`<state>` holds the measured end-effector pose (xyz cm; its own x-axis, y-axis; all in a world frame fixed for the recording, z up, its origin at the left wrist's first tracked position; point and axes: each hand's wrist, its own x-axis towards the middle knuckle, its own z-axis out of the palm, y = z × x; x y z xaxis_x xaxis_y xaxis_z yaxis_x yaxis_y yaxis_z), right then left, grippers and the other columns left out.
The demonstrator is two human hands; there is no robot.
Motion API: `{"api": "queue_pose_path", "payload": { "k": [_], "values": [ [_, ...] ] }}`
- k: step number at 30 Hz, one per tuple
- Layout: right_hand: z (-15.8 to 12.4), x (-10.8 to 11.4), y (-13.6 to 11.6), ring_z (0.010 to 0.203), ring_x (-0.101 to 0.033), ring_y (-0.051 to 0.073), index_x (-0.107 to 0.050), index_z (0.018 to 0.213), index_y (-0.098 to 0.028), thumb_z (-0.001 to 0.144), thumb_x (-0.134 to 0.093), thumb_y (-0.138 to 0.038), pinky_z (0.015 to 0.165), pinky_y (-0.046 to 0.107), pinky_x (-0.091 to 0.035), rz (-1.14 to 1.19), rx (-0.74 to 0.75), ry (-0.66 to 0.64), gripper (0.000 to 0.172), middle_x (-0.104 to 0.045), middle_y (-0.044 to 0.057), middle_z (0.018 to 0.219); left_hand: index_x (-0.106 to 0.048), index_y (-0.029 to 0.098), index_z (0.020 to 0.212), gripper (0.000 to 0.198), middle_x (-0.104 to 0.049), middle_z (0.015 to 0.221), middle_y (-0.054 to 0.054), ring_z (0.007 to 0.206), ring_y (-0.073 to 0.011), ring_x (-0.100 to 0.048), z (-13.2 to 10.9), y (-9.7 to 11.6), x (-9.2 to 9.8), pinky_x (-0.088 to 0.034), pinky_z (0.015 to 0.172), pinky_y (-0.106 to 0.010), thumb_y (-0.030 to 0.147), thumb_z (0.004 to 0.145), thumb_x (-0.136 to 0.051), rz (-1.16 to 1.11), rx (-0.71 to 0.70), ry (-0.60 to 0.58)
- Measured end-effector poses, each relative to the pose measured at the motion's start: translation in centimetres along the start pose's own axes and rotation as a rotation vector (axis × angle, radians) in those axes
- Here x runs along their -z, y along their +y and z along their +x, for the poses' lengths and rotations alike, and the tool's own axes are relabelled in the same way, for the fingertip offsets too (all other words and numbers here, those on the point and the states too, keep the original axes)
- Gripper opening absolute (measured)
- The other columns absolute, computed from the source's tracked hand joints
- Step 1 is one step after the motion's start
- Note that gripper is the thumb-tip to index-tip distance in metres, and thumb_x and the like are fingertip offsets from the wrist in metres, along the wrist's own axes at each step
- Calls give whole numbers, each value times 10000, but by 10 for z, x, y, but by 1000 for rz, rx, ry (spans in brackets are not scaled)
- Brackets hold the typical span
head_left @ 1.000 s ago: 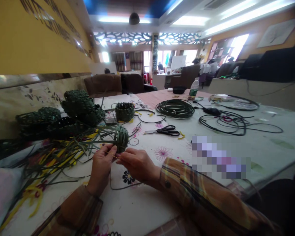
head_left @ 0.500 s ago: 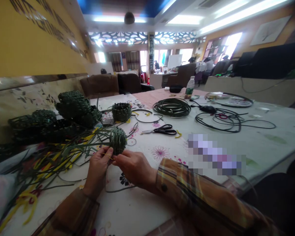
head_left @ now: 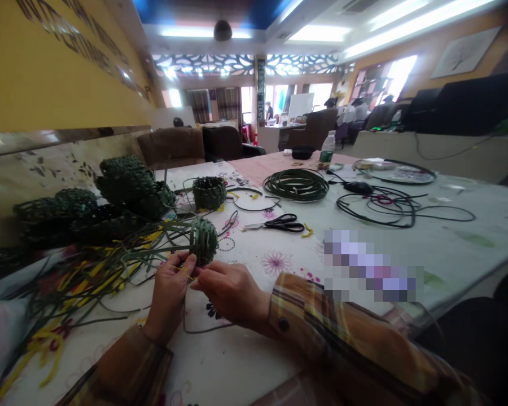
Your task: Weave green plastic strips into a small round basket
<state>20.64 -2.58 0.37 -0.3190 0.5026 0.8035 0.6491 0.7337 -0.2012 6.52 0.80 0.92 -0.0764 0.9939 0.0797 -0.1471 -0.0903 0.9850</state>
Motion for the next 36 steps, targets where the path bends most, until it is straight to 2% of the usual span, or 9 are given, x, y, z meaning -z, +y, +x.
{"api": "queue_pose_path", "payload": {
  "k": [8,15,23,29,33,36],
  "values": [
    [2,3,0,545,-469,101,-612,752,-183,1023,-429,-328,496,252,-278,6,-6,20,357,-578,5,678,-633,150,843,418,-658,663,20,601,-129,-593,-5,9,-4,-497,585,-232,449,598,-793,87,-5,20],
    [2,1,1,584,-482,96,-604,752,-182,1023,-427,-354,536,214,-334,98,-35,4,367,-574,13,703,-643,142,829,377,-668,652,4,585,-146,-612,-11,19,-9,-506,563,-249,436,613,-738,190,-104,90],
    [5,5,1,638,-520,102,-564,706,-173,989,-498,-321,595,192,-407,343,-146,21,326,-575,24,730,-653,148,873,336,-690,743,-19,643,-162,-634,-11,14,-2,-515,613,-271,445,724,-701,301,-205,91],
    [9,9,-1,656,-553,92,-583,660,-171,945,-558,-244,632,180,-437,534,-234,78,295,-586,11,714,-641,162,917,344,-679,744,-4,665,-162,-638,-6,7,3,-504,636,-267,456,749,-702,327,-223,113],
    [8,5,0,649,-564,90,-602,662,-170,924,-603,-248,638,187,-439,611,-314,94,274,-616,5,697,-613,168,870,321,-651,681,12,633,-158,-624,-5,6,3,-492,613,-262,441,735,-714,328,-228,134],
    [7,1,1,653,-586,100,-600,674,-172,912,-630,-270,653,207,-455,691,-400,89,259,-632,1,678,-602,167,831,289,-651,669,9,626,-162,-629,-7,8,2,-499,611,-268,416,733,-709,329,-240,108]
  ]
}}
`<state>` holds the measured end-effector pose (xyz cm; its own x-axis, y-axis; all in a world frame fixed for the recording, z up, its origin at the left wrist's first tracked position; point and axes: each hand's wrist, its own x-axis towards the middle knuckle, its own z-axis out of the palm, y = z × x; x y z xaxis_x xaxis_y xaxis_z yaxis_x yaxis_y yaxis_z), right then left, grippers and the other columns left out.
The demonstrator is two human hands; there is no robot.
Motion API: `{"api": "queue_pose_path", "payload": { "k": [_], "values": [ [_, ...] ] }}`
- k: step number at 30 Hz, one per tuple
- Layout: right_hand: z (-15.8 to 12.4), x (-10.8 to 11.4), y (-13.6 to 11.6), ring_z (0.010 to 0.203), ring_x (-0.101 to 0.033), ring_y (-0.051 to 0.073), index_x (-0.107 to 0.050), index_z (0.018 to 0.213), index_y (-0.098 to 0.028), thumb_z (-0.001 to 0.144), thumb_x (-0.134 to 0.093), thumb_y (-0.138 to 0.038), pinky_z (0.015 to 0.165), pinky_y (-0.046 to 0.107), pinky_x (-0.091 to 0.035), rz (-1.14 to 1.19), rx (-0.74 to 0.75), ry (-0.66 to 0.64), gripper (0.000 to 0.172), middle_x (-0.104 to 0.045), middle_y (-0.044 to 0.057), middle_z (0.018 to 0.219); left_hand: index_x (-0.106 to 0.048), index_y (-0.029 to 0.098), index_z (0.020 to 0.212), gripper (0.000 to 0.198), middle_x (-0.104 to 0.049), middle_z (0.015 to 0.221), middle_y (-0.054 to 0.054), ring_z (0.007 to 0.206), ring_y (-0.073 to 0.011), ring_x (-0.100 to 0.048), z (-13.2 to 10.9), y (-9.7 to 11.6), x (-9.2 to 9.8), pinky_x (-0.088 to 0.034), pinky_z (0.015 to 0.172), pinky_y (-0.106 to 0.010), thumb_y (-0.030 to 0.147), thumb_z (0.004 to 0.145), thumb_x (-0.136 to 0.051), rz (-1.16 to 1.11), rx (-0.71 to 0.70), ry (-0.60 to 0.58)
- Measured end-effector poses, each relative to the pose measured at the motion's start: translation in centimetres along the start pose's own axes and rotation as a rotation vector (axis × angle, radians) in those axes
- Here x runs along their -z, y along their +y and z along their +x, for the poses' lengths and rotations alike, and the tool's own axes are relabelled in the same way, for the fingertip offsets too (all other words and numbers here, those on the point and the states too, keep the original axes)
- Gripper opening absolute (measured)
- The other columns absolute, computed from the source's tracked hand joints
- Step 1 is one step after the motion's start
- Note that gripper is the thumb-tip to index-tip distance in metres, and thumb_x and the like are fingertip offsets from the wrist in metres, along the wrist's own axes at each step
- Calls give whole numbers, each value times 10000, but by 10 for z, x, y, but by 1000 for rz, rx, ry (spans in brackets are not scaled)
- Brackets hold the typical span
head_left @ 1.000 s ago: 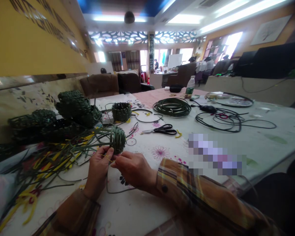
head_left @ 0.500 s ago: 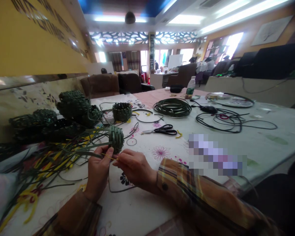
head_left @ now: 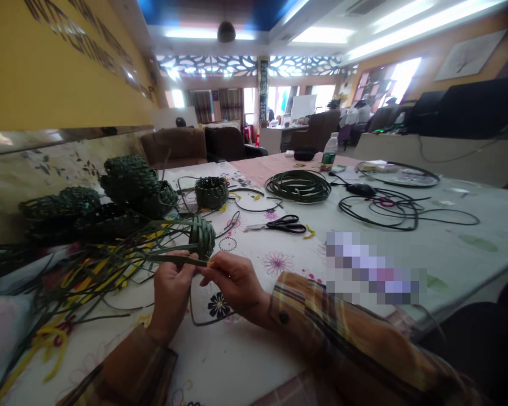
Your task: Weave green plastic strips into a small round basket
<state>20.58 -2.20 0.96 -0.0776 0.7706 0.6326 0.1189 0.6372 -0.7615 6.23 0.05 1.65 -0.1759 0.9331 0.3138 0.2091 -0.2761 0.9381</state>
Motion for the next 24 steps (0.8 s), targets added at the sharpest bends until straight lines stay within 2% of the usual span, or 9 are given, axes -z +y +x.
{"api": "queue_pose_path", "payload": {
  "k": [3,6,9,15,20,24],
  "values": [
    [2,0,3,625,-593,104,-589,707,-175,909,-618,-317,625,225,-480,133,-70,-9,249,-615,1,701,-604,161,808,292,-650,666,4,622,-168,-641,1,2,0,-520,606,-273,413,724,-724,-44,39,-38],
    [6,1,7,574,-544,91,-559,726,-180,913,-582,-369,555,224,-469,222,-97,-12,266,-573,-3,723,-609,161,800,318,-671,718,-8,641,-174,-665,3,1,0,-559,643,-293,420,692,-760,-130,86,-91],
    [10,3,11,588,-512,96,-542,740,-186,909,-575,-376,556,224,-449,210,-107,-9,257,-561,-9,686,-618,165,790,313,-675,701,-7,631,-180,-681,6,-1,0,-581,673,-319,418,682,-765,-171,112,-97],
    [9,3,13,540,-467,91,-521,703,-188,900,-555,-352,524,218,-387,191,-178,-31,259,-529,-27,597,-629,152,804,296,-703,656,-24,614,-177,-679,6,-2,1,-543,638,-279,395,692,-756,-112,111,-94],
    [7,4,7,520,-441,85,-488,656,-190,896,-543,-339,498,213,-345,73,-190,-44,288,-498,-36,563,-646,159,763,224,-694,644,-14,627,-179,-669,5,-7,0,-510,619,-267,349,696,-744,-64,53,-77],
    [6,5,8,506,-451,83,-474,652,-195,893,-538,-335,488,208,-352,66,-203,-36,287,-502,-39,548,-658,163,746,190,-699,658,-14,644,-181,-672,4,-7,0,-511,639,-273,337,711,-724,-50,27,-87]
  ]
}}
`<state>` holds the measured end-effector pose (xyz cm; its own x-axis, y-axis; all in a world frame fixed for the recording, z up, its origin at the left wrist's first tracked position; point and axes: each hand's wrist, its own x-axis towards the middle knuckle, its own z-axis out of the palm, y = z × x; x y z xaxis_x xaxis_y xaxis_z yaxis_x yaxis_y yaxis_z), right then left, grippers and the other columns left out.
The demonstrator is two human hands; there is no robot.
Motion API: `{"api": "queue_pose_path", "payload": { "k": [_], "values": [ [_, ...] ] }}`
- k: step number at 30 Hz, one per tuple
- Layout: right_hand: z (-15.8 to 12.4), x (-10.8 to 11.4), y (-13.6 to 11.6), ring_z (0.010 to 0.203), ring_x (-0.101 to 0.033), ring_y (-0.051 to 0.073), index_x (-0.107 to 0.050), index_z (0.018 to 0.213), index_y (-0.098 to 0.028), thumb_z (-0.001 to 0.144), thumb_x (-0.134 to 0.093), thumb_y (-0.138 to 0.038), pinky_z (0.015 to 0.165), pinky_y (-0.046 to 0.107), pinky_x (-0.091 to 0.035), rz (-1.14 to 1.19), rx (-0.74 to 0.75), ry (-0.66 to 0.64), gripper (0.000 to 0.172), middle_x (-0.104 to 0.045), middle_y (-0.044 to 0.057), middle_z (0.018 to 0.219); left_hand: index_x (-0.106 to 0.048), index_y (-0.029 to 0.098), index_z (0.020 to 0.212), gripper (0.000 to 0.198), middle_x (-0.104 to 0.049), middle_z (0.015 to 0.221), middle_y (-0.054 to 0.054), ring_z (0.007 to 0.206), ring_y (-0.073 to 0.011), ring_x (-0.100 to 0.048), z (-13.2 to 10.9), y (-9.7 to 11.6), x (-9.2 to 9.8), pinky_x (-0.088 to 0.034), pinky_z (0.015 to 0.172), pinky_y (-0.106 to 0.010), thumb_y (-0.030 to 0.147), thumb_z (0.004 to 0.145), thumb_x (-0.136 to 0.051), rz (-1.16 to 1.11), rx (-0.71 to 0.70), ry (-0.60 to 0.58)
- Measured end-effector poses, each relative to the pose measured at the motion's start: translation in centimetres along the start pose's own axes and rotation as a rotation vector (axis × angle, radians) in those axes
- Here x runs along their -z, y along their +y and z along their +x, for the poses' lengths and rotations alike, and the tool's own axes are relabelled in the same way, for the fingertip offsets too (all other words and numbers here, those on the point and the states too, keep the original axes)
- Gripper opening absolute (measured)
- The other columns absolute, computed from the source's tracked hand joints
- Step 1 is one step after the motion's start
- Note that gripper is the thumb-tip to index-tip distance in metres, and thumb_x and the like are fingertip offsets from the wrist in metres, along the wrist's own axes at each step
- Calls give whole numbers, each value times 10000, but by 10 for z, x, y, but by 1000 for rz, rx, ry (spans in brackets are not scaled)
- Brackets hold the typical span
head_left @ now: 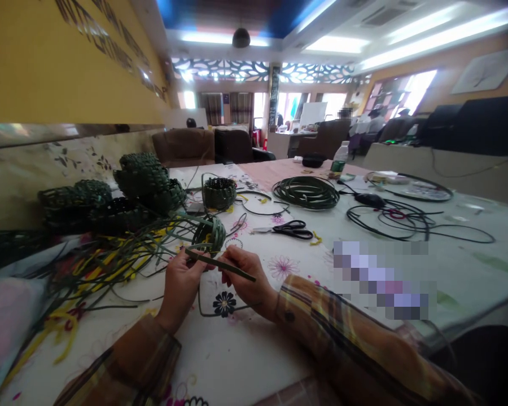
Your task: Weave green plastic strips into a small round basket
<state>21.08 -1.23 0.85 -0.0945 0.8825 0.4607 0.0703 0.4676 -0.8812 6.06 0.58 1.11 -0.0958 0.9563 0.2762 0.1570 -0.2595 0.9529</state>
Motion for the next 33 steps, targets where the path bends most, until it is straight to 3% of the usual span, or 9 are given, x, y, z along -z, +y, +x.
{"api": "queue_pose_path", "payload": {
  "k": [6,11,15,21,28,33],
  "values": [
    [-1,1,1,538,-521,96,-506,681,-188,913,-550,-353,535,226,-415,53,26,5,288,-565,-18,586,-647,169,727,177,-707,666,-16,637,-184,-676,-1,2,0,-515,647,-280,330,715,-719,18,4,-4],
    [3,1,4,587,-570,121,-556,767,-184,896,-605,-487,588,270,-496,328,-18,18,333,-586,-11,642,-631,188,685,154,-661,637,6,622,-171,-649,0,7,2,-500,625,-266,318,730,-701,72,-100,47],
    [5,1,11,567,-551,108,-569,738,-175,883,-637,-491,567,255,-482,320,-32,62,355,-580,-13,639,-620,196,692,179,-627,688,-5,683,-177,-639,-1,7,3,-487,636,-264,344,769,-686,158,-160,63],
    [1,0,6,580,-570,115,-583,759,-171,891,-638,-473,592,265,-487,285,-18,26,334,-588,-10,646,-622,197,679,173,-574,713,-3,674,-157,-594,-2,7,3,-470,654,-263,305,814,-637,238,-267,70],
    [6,-2,5,617,-595,121,-595,784,-175,839,-690,-516,619,281,-537,556,-82,56,358,-617,1,704,-602,202,687,201,-607,697,-9,677,-171,-574,-2,11,6,-446,658,-272,340,831,-624,301,-275,75],
    [5,-6,9,593,-579,122,-597,772,-171,834,-695,-523,583,274,-530,615,-125,17,371,-614,9,683,-576,208,651,221,-609,664,-10,644,-168,-570,-2,12,5,-437,635,-272,341,821,-624,318,-304,70]
  ]
}}
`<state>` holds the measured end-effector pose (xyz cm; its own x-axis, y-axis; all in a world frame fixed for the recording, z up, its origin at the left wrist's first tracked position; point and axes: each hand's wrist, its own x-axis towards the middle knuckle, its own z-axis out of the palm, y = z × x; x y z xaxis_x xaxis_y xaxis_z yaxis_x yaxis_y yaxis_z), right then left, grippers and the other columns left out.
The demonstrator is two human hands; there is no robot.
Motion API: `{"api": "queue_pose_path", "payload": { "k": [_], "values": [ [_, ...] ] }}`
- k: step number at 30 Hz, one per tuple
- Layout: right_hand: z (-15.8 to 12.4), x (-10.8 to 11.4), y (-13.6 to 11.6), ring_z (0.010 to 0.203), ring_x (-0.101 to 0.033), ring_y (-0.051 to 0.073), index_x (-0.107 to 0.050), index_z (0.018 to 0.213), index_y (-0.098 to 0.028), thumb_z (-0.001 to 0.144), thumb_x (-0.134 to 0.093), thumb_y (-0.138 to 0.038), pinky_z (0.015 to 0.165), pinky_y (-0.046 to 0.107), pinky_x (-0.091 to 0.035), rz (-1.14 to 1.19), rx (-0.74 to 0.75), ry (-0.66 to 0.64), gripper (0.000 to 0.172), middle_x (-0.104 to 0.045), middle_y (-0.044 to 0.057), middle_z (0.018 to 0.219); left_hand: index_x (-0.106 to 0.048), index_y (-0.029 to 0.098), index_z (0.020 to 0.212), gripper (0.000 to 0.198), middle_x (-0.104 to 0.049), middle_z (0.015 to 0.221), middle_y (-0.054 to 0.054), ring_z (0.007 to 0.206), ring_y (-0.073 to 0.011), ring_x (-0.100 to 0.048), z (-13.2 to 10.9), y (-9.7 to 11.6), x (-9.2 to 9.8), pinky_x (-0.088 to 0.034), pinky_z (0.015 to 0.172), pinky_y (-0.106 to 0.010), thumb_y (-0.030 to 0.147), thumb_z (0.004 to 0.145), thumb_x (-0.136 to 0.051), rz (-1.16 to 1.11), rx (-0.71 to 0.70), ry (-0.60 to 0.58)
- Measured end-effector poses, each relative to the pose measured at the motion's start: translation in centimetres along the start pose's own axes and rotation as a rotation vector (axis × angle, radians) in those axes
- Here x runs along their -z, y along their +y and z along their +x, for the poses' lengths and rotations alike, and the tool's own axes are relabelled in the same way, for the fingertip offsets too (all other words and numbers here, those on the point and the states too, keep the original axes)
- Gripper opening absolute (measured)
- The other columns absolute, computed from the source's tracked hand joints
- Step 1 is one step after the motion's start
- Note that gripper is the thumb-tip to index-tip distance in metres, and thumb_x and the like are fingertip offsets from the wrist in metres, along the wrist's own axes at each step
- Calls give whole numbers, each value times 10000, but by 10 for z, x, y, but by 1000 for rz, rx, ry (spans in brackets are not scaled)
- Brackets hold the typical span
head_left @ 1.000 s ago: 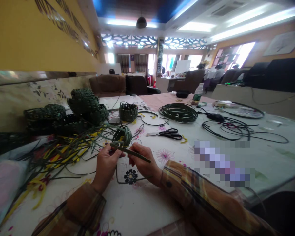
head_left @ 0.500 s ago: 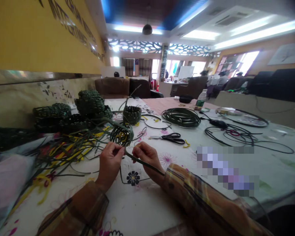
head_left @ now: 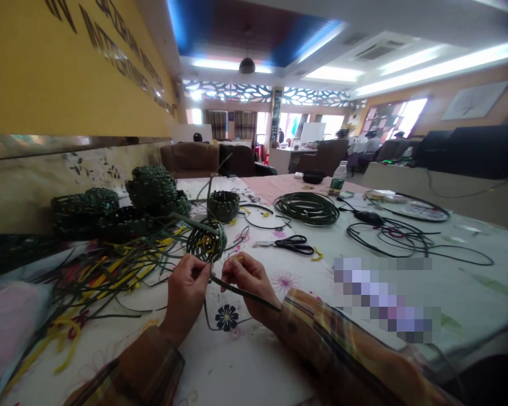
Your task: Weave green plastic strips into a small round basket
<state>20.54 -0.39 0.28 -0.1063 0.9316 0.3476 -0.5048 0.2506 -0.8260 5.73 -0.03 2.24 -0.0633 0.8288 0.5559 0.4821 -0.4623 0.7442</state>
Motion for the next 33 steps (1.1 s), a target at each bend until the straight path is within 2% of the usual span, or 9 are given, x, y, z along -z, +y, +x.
{"api": "queue_pose_path", "payload": {
  "k": [4,9,12,15,19,21,24,27,33],
  "values": [
    [-1,1,0,629,-586,131,-596,798,-175,844,-682,-530,631,291,-536,-29,26,-17,368,-613,10,697,-562,211,627,230,-600,633,-4,613,-168,-568,2,1,1,-430,610,-273,351,789,-645,-32,35,-15],
    [-4,4,-6,686,-588,135,-584,822,-177,904,-606,-522,691,292,-515,-317,143,-120,355,-597,18,755,-552,211,667,213,-593,629,12,606,-166,-566,3,1,3,-429,603,-270,348,793,-655,-59,86,-54],
    [-7,2,-11,755,-587,141,-556,749,-180,930,-569,-503,712,283,-508,-456,243,-196,371,-601,42,834,-542,206,646,221,-547,640,13,604,-148,-521,2,0,3,-412,594,-259,295,826,-634,5,-42,-23],
    [-8,-1,-14,782,-597,138,-572,742,-177,950,-552,-466,744,286,-516,-447,279,-232,357,-600,45,863,-543,196,672,213,-526,680,10,642,-139,-513,1,-4,3,-407,609,-255,233,871,-609,73,-214,14],
    [-5,-1,-10,918,-601,160,-665,758,-165,931,-588,-452,752,284,-550,-373,292,-77,344,-571,85,1042,-550,181,748,166,-535,744,4,704,-134,-534,2,-8,4,-426,661,-256,164,906,-598,152,-414,70],
    [-2,0,-7,926,-605,161,-691,765,-163,881,-659,-459,725,276,-570,-308,224,38,319,-556,82,1074,-541,177,758,167,-536,757,2,722,-132,-541,2,-7,4,-431,679,-256,135,906,-607,194,-481,99],
    [1,3,-3,797,-663,149,-658,771,-156,798,-751,-475,734,309,-593,-106,3,108,333,-616,41,906,-534,173,759,177,-541,772,-2,752,-132,-556,2,-4,5,-442,711,-254,100,894,-622,239,-544,118],
    [4,6,1,721,-710,167,-596,765,-146,728,-813,-491,718,319,-602,105,-181,90,409,-688,39,796,-549,167,783,157,-560,810,-15,787,-134,-576,1,-2,5,-458,742,-250,82,884,-634,248,-583,116],
    [9,11,3,628,-704,121,-561,741,-144,662,-886,-398,611,207,-588,380,-294,33,421,-732,39,769,-562,167,809,141,-574,855,-26,817,-133,-591,-2,-2,3,-473,763,-240,71,878,-639,217,-589,101]
  ]
}}
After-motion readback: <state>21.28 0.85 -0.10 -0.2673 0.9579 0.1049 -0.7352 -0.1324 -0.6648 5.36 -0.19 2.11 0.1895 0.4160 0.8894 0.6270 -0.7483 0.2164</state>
